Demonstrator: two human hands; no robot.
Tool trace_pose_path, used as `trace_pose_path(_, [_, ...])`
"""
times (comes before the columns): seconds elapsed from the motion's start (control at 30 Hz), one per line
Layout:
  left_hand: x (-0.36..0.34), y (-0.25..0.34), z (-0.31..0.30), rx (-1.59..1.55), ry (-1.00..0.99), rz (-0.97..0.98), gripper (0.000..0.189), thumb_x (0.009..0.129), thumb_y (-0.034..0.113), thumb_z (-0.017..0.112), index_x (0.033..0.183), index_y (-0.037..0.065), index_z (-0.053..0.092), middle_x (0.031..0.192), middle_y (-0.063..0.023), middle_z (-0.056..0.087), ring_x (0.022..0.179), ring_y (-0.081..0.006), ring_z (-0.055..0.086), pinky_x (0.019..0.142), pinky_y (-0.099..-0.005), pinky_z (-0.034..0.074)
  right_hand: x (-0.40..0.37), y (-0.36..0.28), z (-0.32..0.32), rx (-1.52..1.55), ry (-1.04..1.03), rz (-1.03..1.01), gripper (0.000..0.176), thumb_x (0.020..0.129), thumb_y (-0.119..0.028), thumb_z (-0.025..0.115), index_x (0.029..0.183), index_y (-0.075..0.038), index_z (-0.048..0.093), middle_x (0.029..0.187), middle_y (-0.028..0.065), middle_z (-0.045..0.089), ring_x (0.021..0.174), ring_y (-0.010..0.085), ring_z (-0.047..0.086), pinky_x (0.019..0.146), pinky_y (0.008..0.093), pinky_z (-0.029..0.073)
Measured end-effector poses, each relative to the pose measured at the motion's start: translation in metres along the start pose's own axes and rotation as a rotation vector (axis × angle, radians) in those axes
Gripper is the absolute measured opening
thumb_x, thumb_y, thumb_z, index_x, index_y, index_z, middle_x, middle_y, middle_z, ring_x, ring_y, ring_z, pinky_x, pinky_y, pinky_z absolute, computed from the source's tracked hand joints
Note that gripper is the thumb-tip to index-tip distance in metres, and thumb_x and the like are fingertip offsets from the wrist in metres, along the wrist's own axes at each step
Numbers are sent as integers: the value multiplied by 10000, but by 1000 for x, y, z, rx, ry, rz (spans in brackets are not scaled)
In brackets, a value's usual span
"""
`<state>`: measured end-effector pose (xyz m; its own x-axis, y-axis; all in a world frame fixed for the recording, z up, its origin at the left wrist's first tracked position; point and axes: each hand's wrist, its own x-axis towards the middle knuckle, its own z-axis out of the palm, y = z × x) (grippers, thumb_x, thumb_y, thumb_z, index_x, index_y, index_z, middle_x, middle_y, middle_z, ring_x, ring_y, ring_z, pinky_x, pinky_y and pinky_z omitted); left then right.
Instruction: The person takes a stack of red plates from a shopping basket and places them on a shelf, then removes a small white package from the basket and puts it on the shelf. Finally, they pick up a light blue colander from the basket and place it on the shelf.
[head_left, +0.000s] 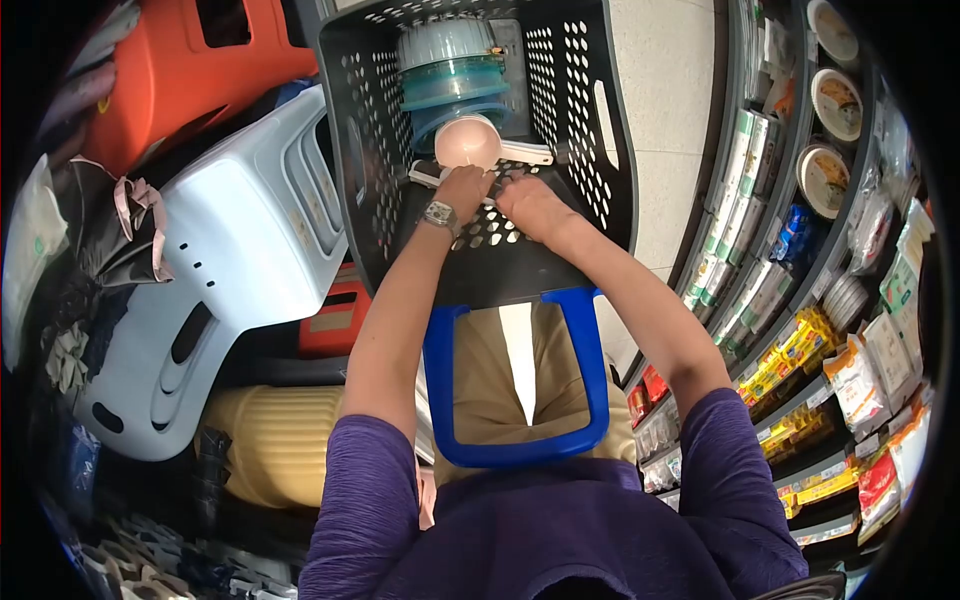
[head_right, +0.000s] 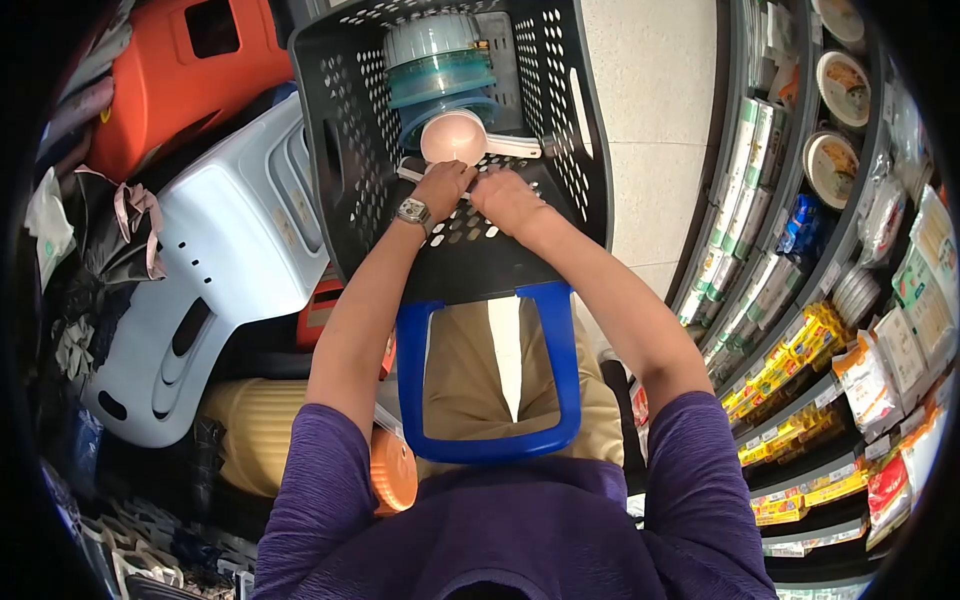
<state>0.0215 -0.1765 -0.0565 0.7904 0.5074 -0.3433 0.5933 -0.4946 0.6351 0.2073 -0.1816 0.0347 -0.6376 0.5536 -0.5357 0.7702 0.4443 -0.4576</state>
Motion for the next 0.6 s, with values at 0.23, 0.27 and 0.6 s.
trace_pose_path(0.23, [-14,11,-33,-164,-22,-124,405,752,-36,638,1146,43,593,1115,-149,652,1097,-344,605,934,-433,484,-11,-13,-20,274,217,51,92,816,-51,668,902,-20,658,972,129,632,1011,305,599,851,409,531])
trace_pose_path(0.27, [-18,15,-40,-206,-7,-126,422,743,-30,660,1153,42,590,1140,-153,651,1119,-351,598,937,-439,484,-17,-17,-28,277,220,47,92,816,-51,668,902,-20,658,972,129,632,1011,305,599,851,409,531])
trace_pose_path(0.6, [-48,102,-143,-339,128,-115,473,776,92,736,1232,70,610,1218,-151,648,1125,-348,617,926,-425,518,-98,-53,-110,821,635,80,114,770,-1,715,878,-13,680,872,124,591,884,341,575,775,421,490])
